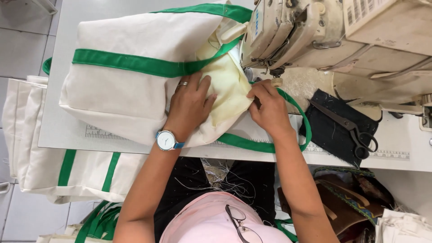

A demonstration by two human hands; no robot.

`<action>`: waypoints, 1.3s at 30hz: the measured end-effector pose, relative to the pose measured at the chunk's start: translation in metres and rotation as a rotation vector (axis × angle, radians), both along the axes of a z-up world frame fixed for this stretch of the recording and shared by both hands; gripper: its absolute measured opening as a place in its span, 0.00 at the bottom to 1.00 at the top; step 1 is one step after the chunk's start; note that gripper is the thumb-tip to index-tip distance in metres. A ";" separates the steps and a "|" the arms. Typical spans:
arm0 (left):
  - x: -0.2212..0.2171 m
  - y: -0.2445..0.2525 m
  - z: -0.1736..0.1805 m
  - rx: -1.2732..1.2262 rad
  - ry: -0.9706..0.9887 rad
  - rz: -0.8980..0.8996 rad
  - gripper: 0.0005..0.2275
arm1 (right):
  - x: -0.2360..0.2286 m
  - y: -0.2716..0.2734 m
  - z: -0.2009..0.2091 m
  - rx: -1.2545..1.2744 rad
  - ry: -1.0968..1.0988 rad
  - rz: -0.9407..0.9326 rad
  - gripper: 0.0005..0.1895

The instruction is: Sewing the edges and straps of canvas tote bags using an industrial sewing machine and trimming threads with scissors

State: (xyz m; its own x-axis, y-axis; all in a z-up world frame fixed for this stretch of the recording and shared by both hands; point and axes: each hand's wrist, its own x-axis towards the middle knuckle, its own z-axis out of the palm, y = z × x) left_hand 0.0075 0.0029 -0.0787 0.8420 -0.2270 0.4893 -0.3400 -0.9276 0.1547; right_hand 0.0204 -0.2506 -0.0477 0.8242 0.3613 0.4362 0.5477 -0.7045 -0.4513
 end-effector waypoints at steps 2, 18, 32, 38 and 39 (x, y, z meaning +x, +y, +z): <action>0.000 0.000 -0.001 -0.035 -0.010 0.031 0.24 | -0.003 0.002 0.006 -0.025 0.002 -0.001 0.11; 0.002 -0.010 0.009 -0.015 -0.004 0.237 0.29 | -0.007 0.003 0.003 -0.035 -0.002 -0.004 0.20; -0.038 0.025 0.130 -0.416 -0.061 0.255 0.24 | -0.003 -0.007 -0.009 -0.227 0.002 0.095 0.23; -0.094 0.001 0.125 0.285 0.527 0.395 0.22 | -0.021 0.006 0.019 -0.204 0.073 -0.021 0.16; -0.100 -0.003 0.109 0.292 0.530 0.395 0.22 | -0.024 0.007 0.028 -0.199 0.077 -0.022 0.16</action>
